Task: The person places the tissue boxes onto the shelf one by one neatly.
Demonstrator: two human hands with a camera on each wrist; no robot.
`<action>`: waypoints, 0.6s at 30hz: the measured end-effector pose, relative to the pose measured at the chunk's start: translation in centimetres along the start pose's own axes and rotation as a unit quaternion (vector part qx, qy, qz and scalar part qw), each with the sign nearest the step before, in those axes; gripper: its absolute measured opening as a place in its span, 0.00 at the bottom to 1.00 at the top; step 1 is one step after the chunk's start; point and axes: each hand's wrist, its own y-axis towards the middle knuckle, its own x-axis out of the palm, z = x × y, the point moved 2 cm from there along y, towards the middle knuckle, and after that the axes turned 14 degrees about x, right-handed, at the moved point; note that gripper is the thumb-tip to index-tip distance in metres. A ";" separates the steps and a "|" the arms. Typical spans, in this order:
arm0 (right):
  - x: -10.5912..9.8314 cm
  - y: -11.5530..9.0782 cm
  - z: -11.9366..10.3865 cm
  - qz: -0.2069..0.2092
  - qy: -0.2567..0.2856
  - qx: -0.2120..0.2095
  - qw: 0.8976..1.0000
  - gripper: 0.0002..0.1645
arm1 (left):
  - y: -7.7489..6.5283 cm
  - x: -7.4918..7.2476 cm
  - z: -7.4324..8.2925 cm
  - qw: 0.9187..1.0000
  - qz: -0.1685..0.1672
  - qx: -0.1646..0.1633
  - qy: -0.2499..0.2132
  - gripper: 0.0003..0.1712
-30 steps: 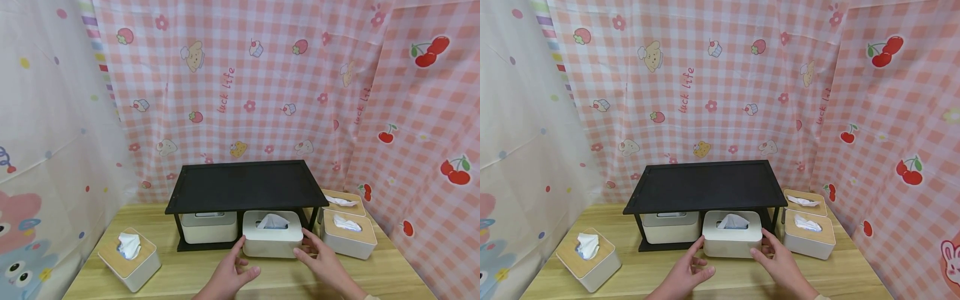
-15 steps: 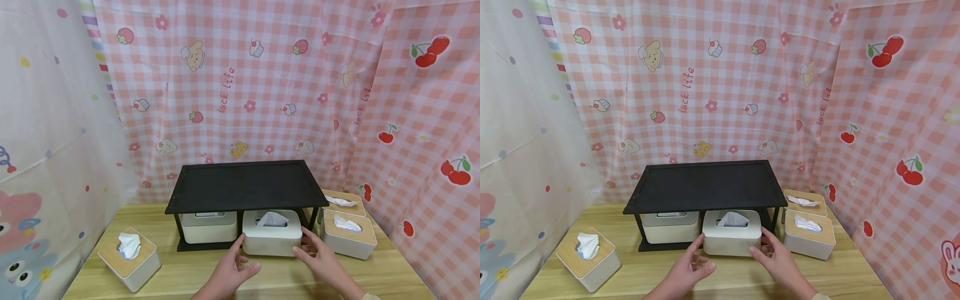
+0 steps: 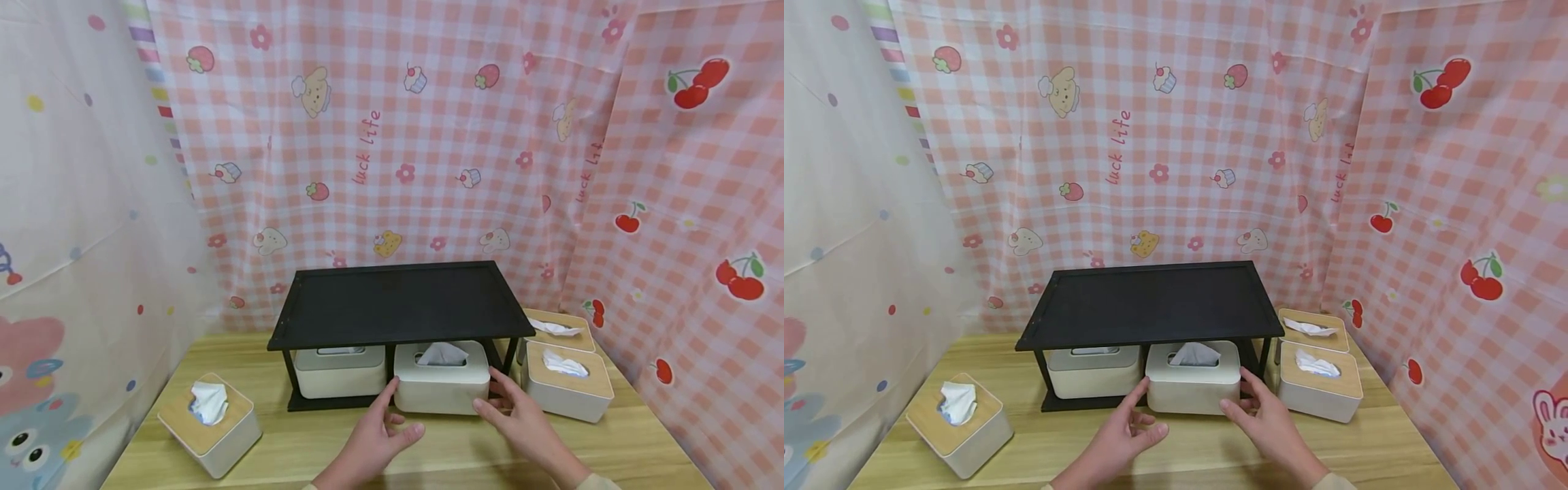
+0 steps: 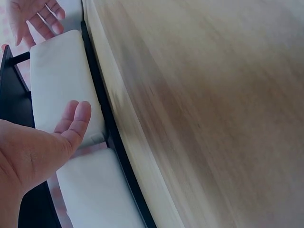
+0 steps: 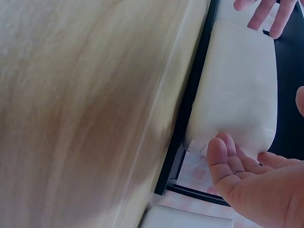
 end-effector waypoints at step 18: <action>0.0 0.8 0.1 0.021 -0.024 0.001 0.999 0.47 | 0.3 -0.1 0.0 1.000 0.004 0.001 0.012 0.60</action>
